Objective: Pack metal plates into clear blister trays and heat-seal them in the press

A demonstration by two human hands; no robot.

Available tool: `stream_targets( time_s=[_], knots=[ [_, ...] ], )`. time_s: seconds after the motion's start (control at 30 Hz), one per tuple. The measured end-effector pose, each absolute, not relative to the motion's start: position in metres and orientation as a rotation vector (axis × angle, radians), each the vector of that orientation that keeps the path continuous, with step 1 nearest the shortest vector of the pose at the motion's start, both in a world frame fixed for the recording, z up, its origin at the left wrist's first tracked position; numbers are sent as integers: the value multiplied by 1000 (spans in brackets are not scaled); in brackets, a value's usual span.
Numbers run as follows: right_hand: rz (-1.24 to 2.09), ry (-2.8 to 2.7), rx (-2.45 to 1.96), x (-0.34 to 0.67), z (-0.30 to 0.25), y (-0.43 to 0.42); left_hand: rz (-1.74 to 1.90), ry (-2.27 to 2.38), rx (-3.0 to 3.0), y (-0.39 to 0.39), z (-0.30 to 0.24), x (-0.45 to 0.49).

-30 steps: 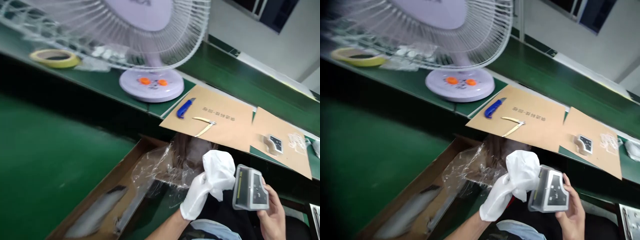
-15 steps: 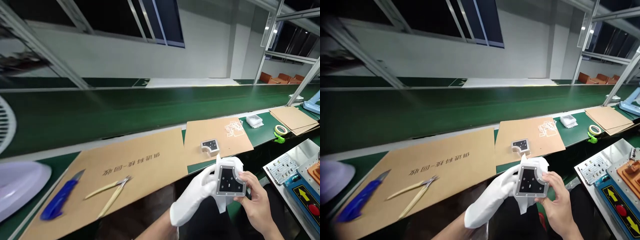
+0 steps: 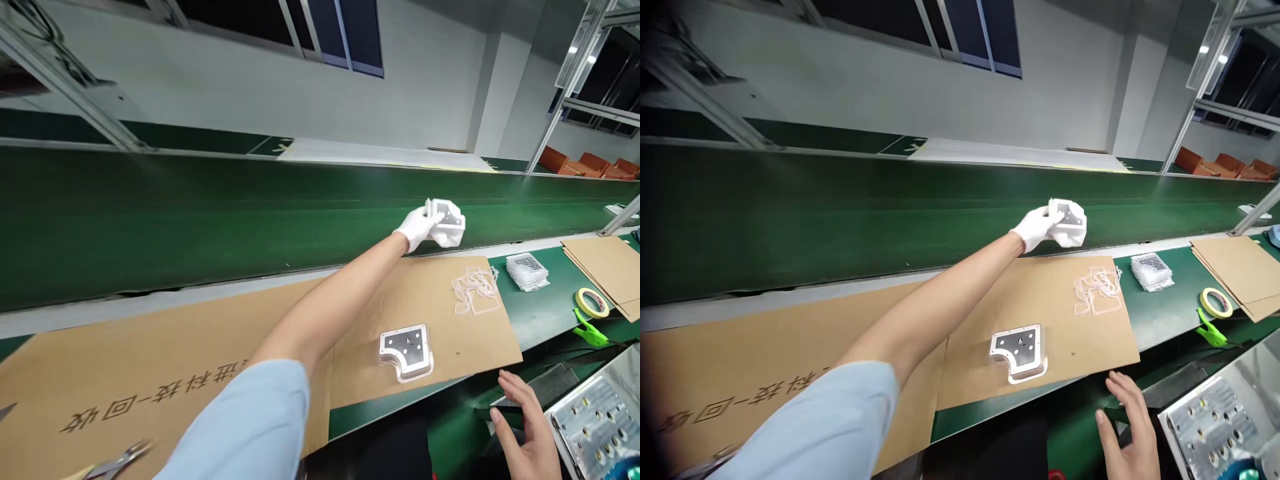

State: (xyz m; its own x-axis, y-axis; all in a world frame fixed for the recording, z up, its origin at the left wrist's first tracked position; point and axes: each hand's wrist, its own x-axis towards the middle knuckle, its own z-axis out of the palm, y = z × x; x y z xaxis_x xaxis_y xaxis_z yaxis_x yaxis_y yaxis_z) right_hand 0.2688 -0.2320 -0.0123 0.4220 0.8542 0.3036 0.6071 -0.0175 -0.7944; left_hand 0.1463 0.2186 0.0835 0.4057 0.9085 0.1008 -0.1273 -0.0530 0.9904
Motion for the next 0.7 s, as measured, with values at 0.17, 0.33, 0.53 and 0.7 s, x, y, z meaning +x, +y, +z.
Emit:
stream_targets(
  time_s=[0.17,0.33,0.53,0.7],
  knots=[
    [315,-1155,-1778,273,-41,-221,1006,1087,1378,309,44,164],
    [368,-1334,-1752,249,-43,-197,941,1521,1492,331,7,156],
    [419,-1444,-1759,185,-34,-147,865,1647,1703,303,49,126],
    [365,-1397,-1851,138,-18,-114,620,1267,2065,198,93,83]
  ],
)
